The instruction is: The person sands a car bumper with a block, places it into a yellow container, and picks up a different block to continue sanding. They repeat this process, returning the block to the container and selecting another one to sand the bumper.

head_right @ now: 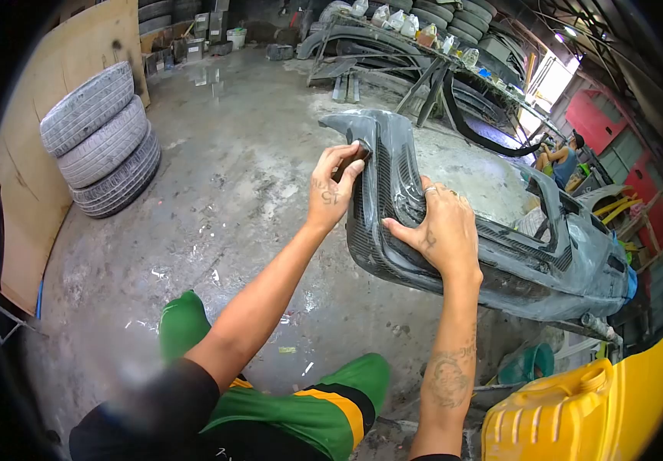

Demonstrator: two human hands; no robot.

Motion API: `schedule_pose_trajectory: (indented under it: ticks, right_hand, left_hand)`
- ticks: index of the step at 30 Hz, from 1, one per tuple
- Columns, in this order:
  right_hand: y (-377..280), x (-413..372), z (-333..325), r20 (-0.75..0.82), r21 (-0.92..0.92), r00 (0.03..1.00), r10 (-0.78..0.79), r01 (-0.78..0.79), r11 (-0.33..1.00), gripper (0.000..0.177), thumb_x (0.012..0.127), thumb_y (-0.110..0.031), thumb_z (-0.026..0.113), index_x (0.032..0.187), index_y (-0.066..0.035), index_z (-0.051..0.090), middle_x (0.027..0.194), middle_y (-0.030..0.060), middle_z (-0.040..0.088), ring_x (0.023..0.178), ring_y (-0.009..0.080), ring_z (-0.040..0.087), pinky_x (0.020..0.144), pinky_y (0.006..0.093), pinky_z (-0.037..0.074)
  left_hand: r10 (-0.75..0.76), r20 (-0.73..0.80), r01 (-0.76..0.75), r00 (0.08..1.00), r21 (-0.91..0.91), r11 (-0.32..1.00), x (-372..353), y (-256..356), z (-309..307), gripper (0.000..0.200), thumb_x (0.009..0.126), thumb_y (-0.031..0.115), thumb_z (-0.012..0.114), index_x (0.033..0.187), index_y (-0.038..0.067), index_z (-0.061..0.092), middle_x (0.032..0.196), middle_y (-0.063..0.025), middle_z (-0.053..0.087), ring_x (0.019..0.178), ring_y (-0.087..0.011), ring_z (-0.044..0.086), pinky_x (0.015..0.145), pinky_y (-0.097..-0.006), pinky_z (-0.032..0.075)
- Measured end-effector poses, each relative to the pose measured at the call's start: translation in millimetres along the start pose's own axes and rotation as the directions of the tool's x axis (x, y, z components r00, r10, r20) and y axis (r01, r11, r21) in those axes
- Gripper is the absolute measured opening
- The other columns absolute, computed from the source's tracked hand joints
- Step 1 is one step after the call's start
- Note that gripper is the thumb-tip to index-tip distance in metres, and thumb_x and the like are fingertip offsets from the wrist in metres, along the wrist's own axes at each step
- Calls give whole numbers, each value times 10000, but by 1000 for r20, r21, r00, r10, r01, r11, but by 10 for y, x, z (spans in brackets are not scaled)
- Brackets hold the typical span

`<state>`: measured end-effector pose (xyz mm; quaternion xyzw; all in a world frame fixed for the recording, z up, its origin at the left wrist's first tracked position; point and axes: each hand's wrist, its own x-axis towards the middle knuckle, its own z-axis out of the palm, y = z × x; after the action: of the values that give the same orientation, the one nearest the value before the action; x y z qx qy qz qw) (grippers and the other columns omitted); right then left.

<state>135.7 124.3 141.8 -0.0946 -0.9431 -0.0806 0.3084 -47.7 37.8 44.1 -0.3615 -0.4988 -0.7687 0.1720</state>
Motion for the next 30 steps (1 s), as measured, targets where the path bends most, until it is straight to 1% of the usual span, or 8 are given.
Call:
schedule_pose_trajectory:
  ticks: [7, 11, 14, 21, 23, 25, 27, 30]
  right_hand:
    - [9, -2, -19, 10, 8, 1000, -1, 1, 1000, 753, 671, -472, 850, 1185, 37, 641, 996, 188, 685, 908, 363, 666, 822, 436, 515]
    - [26, 26, -20, -5, 37, 1000, 9, -9, 999, 799, 660, -471, 856, 1211, 61, 631, 1032, 205, 688, 954, 375, 665, 870, 434, 512]
    - [0, 37, -32, 49, 36, 997, 54, -56, 998, 814, 657, -469, 857, 1217, 76, 628, 1072, 219, 692, 990, 383, 664, 903, 432, 513]
    - [1, -16, -57, 37, 36, 999, 39, -40, 999, 833, 646, -473, 863, 1220, 81, 624, 1078, 235, 690, 994, 387, 665, 906, 433, 513]
    - [-4, 9, -70, 67, 47, 996, 53, -56, 997, 830, 647, -468, 865, 1220, 81, 624, 1079, 237, 689, 994, 390, 664, 906, 433, 513]
    - [12, 2, -50, 56, 55, 997, 56, -59, 997, 828, 645, -464, 868, 1220, 79, 622, 1083, 231, 687, 996, 387, 663, 898, 432, 516]
    - [12, -10, -61, 32, 57, 999, 34, -35, 998, 826, 644, -460, 870, 1219, 78, 623, 1078, 225, 689, 993, 385, 664, 892, 427, 520]
    - [-7, 20, -62, 21, 65, 999, 40, -42, 997, 831, 647, -478, 863, 1220, 75, 624, 1071, 225, 689, 991, 386, 663, 888, 435, 516]
  left_hand:
    - [176, 45, -181, 983, 157, 971, -426, 267, -55, 288, 888, 22, 678, 1176, 13, 678, 1164, -162, 652, 1127, -291, 619, 967, -371, 486]
    - [163, 42, -168, 986, 181, 969, 78, 17, -5, 279, 892, 53, 686, 1168, 15, 679, 1152, -167, 666, 1091, -303, 630, 959, -374, 481]
    - [105, 111, -125, 988, 200, 972, -604, 334, -147, 303, 886, 77, 683, 1188, 55, 690, 1181, -162, 651, 1147, -341, 587, 1001, -434, 423]
    - [89, 42, -92, 995, 81, 992, 67, 10, -34, 269, 895, 76, 674, 1160, 35, 695, 1171, -169, 671, 1097, -311, 613, 990, -411, 446]
    - [153, 85, -162, 985, 120, 979, -448, 202, -118, 281, 882, 60, 686, 1162, 44, 704, 1215, -161, 659, 1136, -320, 597, 1013, -415, 443]
    - [-1, 123, -11, 992, 102, 995, -802, 355, -193, 333, 875, 56, 696, 1208, 54, 686, 1230, -152, 652, 1158, -338, 584, 1030, -419, 431]
    - [137, 102, -151, 985, 145, 978, -573, 269, -143, 321, 883, 57, 687, 1204, 53, 681, 1207, -153, 656, 1146, -326, 589, 1010, -416, 430]
    - [100, 54, -105, 994, 91, 990, -96, 113, -62, 281, 898, 59, 671, 1178, 50, 685, 1184, -165, 655, 1124, -312, 598, 978, -428, 437]
